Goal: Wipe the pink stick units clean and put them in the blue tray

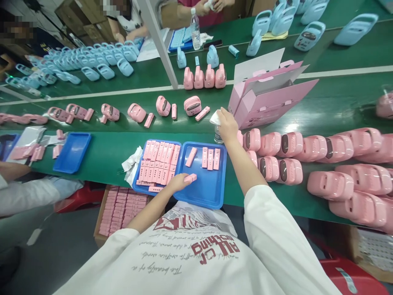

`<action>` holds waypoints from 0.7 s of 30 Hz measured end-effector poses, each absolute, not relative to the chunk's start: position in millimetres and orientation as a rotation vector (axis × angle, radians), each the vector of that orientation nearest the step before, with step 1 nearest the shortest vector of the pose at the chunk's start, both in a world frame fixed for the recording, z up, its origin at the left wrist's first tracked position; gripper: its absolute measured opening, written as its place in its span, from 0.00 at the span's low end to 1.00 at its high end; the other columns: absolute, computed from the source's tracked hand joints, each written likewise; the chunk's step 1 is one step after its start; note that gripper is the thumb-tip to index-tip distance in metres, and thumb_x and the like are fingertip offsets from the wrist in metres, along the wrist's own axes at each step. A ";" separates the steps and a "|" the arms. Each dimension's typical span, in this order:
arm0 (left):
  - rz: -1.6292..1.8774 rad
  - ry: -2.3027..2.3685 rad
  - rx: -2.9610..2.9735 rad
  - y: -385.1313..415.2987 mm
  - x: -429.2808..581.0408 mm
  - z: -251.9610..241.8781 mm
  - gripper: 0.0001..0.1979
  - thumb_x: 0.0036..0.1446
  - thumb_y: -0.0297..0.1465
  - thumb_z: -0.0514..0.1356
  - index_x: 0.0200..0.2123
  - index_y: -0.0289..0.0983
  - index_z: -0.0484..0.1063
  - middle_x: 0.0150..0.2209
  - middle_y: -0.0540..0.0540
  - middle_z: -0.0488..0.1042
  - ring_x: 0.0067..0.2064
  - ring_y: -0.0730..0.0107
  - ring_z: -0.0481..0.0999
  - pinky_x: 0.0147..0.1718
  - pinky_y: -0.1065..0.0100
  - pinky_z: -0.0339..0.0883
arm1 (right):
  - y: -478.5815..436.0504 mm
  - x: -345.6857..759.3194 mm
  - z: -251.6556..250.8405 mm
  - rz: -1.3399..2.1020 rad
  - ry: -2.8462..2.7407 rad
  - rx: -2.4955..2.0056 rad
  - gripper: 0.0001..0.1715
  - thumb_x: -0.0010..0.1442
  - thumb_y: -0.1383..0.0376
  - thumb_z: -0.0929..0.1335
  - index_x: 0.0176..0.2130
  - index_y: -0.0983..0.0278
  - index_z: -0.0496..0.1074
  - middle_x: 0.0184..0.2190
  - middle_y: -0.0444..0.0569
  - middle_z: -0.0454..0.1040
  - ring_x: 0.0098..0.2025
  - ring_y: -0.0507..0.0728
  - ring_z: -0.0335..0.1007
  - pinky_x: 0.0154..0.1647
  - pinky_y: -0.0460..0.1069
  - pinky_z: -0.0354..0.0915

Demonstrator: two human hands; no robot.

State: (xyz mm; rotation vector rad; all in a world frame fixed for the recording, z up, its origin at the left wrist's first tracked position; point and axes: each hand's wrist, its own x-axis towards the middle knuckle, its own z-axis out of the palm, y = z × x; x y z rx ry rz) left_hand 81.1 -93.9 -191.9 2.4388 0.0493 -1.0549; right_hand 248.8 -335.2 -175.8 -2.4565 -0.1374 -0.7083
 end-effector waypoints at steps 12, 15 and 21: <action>-0.572 -0.002 1.052 -69.9 27.9 -101.4 0.30 0.47 0.50 0.63 0.39 0.28 0.63 0.27 0.45 0.67 0.25 0.78 0.67 0.21 0.77 0.61 | -344.6 232.2 -117.3 -0.494 0.456 -1.938 0.12 0.60 0.70 0.64 0.27 0.75 0.68 0.21 0.46 0.60 0.26 0.47 0.51 0.32 0.45 0.51; -0.587 -0.141 0.928 -70.7 23.0 -96.3 0.26 0.54 0.48 0.58 0.36 0.26 0.66 0.27 0.43 0.67 0.25 0.79 0.67 0.21 0.77 0.62 | -345.3 214.1 -103.1 -0.538 0.505 -1.619 0.12 0.62 0.69 0.62 0.30 0.75 0.66 0.24 0.45 0.62 0.27 0.45 0.55 0.29 0.43 0.54; -0.624 -0.183 0.821 -75.3 17.5 -82.1 0.23 0.55 0.46 0.58 0.35 0.27 0.63 0.30 0.46 0.64 0.24 0.79 0.68 0.20 0.77 0.61 | -342.4 151.6 -93.1 -0.434 0.525 -1.229 0.10 0.62 0.69 0.63 0.35 0.76 0.67 0.30 0.51 0.70 0.29 0.49 0.67 0.30 0.44 0.65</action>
